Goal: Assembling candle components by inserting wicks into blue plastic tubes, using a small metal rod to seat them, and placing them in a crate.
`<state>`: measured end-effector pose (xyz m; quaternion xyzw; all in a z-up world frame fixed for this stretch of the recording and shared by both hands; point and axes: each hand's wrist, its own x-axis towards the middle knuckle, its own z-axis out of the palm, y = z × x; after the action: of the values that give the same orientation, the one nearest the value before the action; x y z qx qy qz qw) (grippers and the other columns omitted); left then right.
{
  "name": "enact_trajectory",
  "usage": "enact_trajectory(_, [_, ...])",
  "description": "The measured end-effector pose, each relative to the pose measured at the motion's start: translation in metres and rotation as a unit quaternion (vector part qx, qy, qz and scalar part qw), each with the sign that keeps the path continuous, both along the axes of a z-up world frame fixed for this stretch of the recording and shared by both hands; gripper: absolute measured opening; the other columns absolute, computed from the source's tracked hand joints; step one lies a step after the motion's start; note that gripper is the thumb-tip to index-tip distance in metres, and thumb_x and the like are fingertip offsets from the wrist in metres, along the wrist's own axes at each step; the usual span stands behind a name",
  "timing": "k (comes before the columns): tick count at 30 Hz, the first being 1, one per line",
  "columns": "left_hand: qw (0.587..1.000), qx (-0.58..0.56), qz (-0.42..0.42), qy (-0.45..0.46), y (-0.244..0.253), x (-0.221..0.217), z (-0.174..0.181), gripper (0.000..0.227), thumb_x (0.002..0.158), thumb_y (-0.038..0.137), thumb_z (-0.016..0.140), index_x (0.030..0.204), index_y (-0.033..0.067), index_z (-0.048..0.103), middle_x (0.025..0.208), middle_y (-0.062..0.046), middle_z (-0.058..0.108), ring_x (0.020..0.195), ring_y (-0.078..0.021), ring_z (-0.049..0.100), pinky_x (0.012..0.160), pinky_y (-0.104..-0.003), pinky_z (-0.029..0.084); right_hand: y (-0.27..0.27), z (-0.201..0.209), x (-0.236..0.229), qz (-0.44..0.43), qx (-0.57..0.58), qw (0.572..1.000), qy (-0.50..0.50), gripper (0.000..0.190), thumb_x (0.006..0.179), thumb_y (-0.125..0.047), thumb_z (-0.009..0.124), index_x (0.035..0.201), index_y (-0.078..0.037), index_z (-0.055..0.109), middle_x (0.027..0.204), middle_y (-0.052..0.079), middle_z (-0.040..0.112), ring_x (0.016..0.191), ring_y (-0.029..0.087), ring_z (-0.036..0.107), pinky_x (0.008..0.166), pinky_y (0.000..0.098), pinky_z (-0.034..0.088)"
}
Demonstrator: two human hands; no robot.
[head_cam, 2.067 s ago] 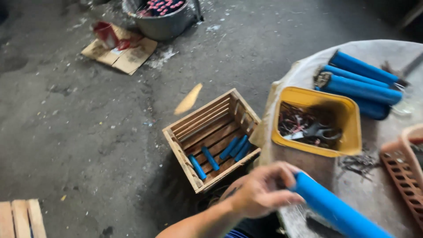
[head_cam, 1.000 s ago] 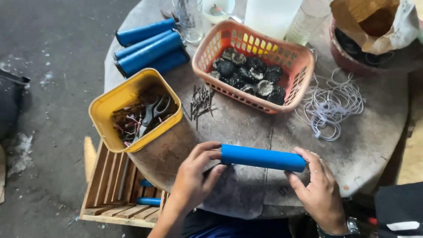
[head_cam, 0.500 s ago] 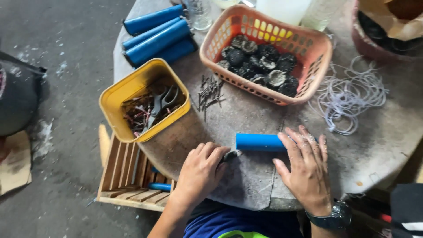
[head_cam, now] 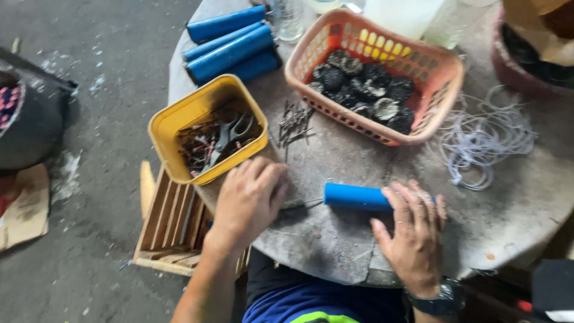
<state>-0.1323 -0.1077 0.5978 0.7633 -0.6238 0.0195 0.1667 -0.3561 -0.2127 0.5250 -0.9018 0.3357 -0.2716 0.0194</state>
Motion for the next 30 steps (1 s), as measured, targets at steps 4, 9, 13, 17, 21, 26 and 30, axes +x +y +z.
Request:
enact_trajectory(4, [0.995, -0.079, -0.050, -0.023, -0.037, 0.003, 0.026, 0.016, 0.078, 0.010, 0.056, 0.093, 0.0057, 0.054, 0.083, -0.008, 0.052, 0.075, -0.0208, 0.051, 0.061, -0.032, 0.039, -0.002, 0.001, 0.001, -0.001, -0.001, 1.000, -0.003, 0.050, 0.069, -0.026, 0.062, 0.116, -0.014, 0.050, 0.119, 0.004, 0.051, 0.117, 0.025, 0.044, 0.102, 0.0468, 0.027])
enact_trajectory(9, [0.977, -0.144, -0.148, -0.046, -0.109, 0.015, 0.035, 0.009, 0.076, 0.009, 0.058, 0.085, 0.0069, 0.056, 0.080, -0.008, 0.055, 0.067, -0.0232, 0.054, 0.052, -0.035, 0.042, -0.004, 0.001, 0.004, -0.001, 0.004, 1.000, -0.027, 0.058, 0.059, -0.017, 0.069, 0.113, -0.014, 0.050, 0.116, 0.004, 0.052, 0.115, 0.026, 0.046, 0.100, 0.0447, 0.028])
enact_trajectory(13, [0.974, -0.139, -0.153, -0.090, -0.176, 0.022, 0.023, 0.006, 0.075, 0.013, 0.054, 0.073, 0.0093, 0.058, 0.068, -0.007, 0.055, 0.061, -0.0271, 0.054, 0.055, -0.037, 0.042, -0.004, 0.002, 0.004, -0.011, -0.017, 1.000, -0.007, 0.063, 0.058, -0.019, 0.072, 0.116, -0.015, 0.045, 0.119, 0.004, 0.050, 0.114, 0.027, 0.047, 0.087, 0.0398, 0.039])
enact_trajectory(17, [0.981, 0.040, -0.148, -0.119, -0.226, 0.011, 0.014, 0.018, 0.069, 0.010, 0.043, 0.076, 0.0112, 0.060, 0.072, -0.010, 0.059, 0.067, -0.0322, 0.058, 0.051, -0.045, 0.043, -0.004, 0.006, 0.005, -0.008, -0.005, 1.000, -0.014, 0.059, 0.059, -0.018, 0.069, 0.113, -0.015, 0.044, 0.116, 0.005, 0.051, 0.114, 0.028, 0.045, 0.095, 0.0475, 0.032])
enact_trajectory(21, [0.962, 0.191, -0.154, -0.124, -0.244, -0.020, 0.016, 0.021, 0.084, 0.007, 0.040, 0.088, 0.0126, 0.060, 0.084, -0.005, 0.063, 0.074, -0.0202, 0.061, 0.060, -0.037, 0.053, -0.004, 0.006, 0.007, -0.012, -0.008, 1.000, -0.018, 0.062, 0.057, -0.018, 0.073, 0.111, -0.015, 0.044, 0.114, 0.004, 0.051, 0.113, 0.027, 0.046, 0.094, 0.0464, 0.033])
enact_trajectory(26, [0.959, 0.196, -0.169, -0.116, -0.273, -0.022, -0.036, 0.019, 0.086, 0.011, 0.041, 0.097, 0.0094, 0.056, 0.089, -0.004, 0.061, 0.074, -0.0185, 0.059, 0.060, -0.035, 0.050, -0.005, -0.011, 0.003, 0.002, 0.032, 0.998, -0.052, 0.049, 0.073, -0.029, 0.055, 0.119, -0.018, 0.042, 0.121, 0.007, 0.050, 0.117, 0.030, 0.044, 0.091, 0.0518, 0.034])
enact_trajectory(30, [0.963, 0.184, -0.174, -0.094, -0.272, -0.021, -0.042, 0.026, 0.082, 0.009, 0.042, 0.104, 0.0106, 0.057, 0.102, -0.011, 0.054, 0.081, -0.0255, 0.060, 0.065, -0.041, 0.049, -0.005, -0.007, 0.003, -0.016, 0.058, 0.998, -0.029, 0.045, 0.084, -0.045, 0.034, 0.120, -0.020, 0.046, 0.122, 0.004, 0.050, 0.117, 0.028, 0.043, 0.087, 0.0509, 0.034])
